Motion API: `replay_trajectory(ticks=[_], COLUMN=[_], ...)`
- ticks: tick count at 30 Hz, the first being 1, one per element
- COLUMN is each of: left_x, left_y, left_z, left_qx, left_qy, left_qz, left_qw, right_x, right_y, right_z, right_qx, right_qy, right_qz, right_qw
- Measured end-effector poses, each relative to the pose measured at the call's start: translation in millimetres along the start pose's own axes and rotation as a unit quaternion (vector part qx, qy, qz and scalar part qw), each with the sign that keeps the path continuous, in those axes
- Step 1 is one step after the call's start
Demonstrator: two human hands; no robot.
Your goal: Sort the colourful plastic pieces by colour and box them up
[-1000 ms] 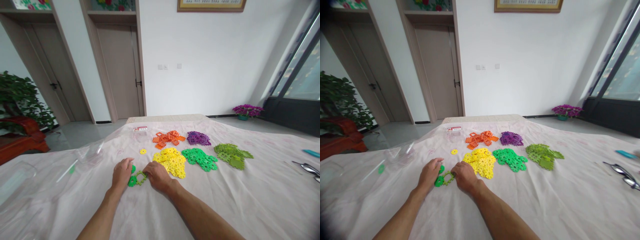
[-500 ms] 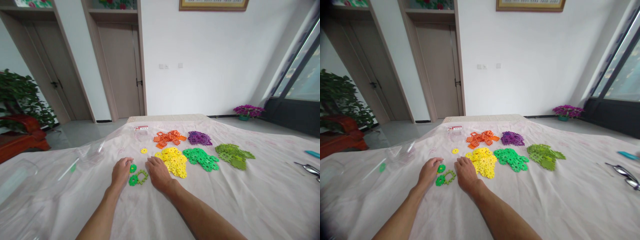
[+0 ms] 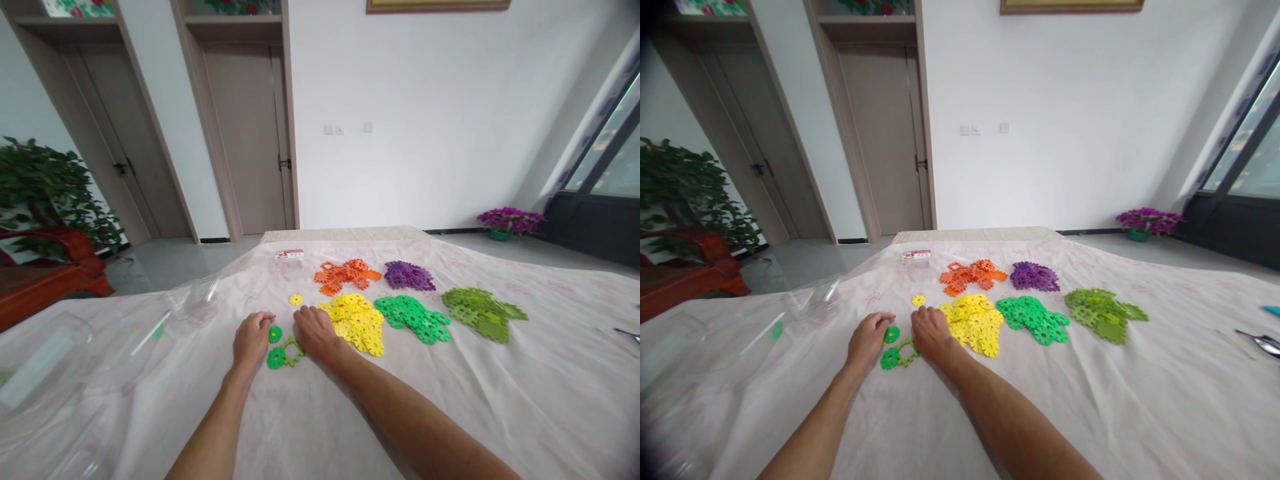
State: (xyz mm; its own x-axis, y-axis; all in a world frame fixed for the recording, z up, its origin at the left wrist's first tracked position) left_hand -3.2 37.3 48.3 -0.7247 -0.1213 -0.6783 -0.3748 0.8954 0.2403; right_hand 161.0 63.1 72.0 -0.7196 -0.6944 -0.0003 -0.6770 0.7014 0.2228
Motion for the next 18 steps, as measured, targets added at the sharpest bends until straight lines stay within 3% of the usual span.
replay_trajectory(ticks=[9,13,18], left_x=[2.2,4.0,5.3], left_y=[1.7,2.6,3.2], left_z=[2.2,3.3,3.9], left_qx=[0.000,-0.006,-0.004], left_qy=[0.005,0.004,0.003], left_qz=[-0.008,-0.012,-0.014], left_qw=[1.000,1.000,1.000], right_x=[-8.7,-15.3,-14.3], right_y=[23.3,34.6,43.3], right_z=[12.7,26.6,21.2], right_qx=[-0.097,-0.044,0.003], right_qy=[0.010,-0.006,-0.021], right_qz=[0.008,0.022,0.005], right_qw=[0.995,0.999,1.000])
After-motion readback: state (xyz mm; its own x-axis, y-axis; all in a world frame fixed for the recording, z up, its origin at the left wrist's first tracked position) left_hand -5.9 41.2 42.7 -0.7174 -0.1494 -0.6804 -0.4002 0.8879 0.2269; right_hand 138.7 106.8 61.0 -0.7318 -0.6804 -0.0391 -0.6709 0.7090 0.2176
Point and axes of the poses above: each hand's wrist, its own y-axis towards the middle knuckle, its own z-axis out of the palm, x = y × z, the point moved 6 cm from there along y, towards the middle knuckle, and after that the axes turned 5 degrees about -z, right-handed, at the moved point
